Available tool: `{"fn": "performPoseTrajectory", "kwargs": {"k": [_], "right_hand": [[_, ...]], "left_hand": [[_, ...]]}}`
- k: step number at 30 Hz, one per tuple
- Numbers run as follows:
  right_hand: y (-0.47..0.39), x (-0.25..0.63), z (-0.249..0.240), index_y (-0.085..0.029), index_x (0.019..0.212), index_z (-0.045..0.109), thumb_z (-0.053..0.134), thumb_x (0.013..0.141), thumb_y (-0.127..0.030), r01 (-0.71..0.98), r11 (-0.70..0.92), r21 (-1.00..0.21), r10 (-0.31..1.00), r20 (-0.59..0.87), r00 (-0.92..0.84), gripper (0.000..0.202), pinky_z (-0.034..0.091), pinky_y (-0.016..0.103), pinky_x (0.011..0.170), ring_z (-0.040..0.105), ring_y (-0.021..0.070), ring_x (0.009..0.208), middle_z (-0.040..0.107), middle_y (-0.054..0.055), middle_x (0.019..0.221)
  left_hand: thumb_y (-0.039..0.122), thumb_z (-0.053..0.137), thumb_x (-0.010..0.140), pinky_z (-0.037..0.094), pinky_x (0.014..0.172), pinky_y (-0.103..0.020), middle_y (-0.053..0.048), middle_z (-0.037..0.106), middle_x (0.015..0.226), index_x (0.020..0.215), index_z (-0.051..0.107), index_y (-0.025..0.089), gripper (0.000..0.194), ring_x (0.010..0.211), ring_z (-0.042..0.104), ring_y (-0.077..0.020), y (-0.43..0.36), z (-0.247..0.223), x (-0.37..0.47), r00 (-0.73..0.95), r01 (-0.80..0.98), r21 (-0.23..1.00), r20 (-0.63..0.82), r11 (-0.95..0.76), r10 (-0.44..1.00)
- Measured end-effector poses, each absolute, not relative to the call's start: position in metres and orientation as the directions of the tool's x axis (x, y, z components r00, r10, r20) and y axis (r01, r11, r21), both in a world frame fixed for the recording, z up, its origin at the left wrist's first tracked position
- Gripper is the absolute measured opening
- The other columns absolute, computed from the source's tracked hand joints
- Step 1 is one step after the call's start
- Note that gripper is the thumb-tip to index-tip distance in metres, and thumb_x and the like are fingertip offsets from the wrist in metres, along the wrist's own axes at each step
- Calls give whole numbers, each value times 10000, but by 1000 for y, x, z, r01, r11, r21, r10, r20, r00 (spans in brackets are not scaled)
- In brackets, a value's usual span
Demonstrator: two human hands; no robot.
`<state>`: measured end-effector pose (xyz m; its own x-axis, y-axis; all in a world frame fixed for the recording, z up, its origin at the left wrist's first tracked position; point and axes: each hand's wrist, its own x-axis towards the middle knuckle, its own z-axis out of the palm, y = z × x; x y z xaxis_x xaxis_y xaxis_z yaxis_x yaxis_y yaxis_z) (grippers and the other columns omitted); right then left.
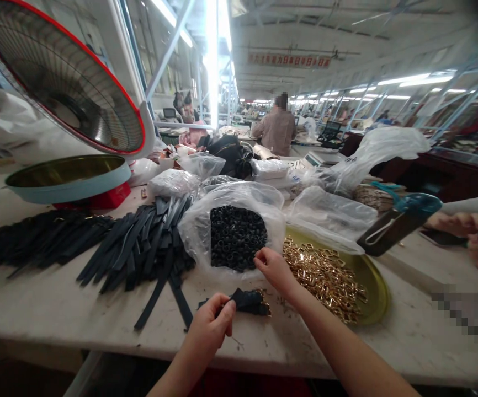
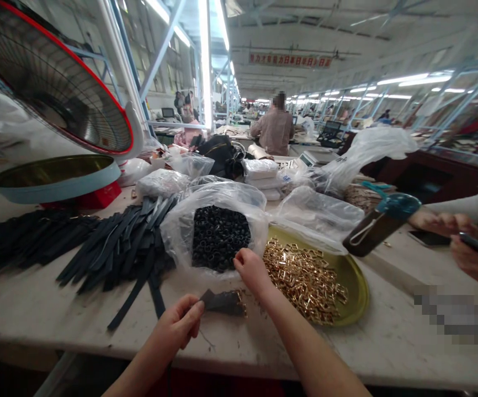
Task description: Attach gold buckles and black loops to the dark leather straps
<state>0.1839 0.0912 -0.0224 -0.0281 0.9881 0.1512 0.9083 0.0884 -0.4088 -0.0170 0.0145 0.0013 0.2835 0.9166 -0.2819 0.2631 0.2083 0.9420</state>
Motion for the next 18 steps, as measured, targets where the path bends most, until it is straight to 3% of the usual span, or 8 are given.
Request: {"fn": "performPoseTrajectory", "kwargs": {"k": [4, 9, 15, 18], "right_hand": [[92, 180, -21, -162, 1009, 575, 487, 831, -189, 918, 104, -382, 990, 130, -58, 201, 398, 225, 781, 570, 140, 884, 602, 52, 978], [104, 168, -26, -140, 921, 617, 562, 767, -142, 927, 53, -371, 998, 55, -35, 163, 407, 304, 773, 579, 216, 898, 588, 108, 944], [100, 169, -13, -126, 931, 598, 597, 728, -119, 878, -10, -479, 999, 22, 24, 202, 410, 329, 805, 558, 226, 929, 572, 117, 987], [95, 176, 3, -156, 965, 596, 598, 753, -177, 820, -1, -572, 999, 44, 31, 213, 407, 300, 828, 549, 200, 947, 589, 79, 990]], "left_hand": [[462, 448, 772, 181, 364, -173, 84, 419, 436, 731, 454, 180, 285, 342, 264, -50, 14, 1, -10, 311, 206, 947, -302, 246, 901], [493, 473, 745, 172, 353, -170, 85, 411, 417, 711, 449, 185, 310, 335, 263, -50, 9, -2, -13, 281, 194, 944, -314, 266, 907], [597, 502, 690, 135, 337, -169, 90, 385, 404, 713, 477, 186, 412, 329, 237, -51, 8, -10, -12, 264, 245, 939, -304, 241, 915], [645, 483, 688, 191, 323, -163, 84, 402, 419, 768, 514, 193, 460, 322, 297, -60, 18, -23, -14, 260, 293, 942, -246, 166, 934]]}}
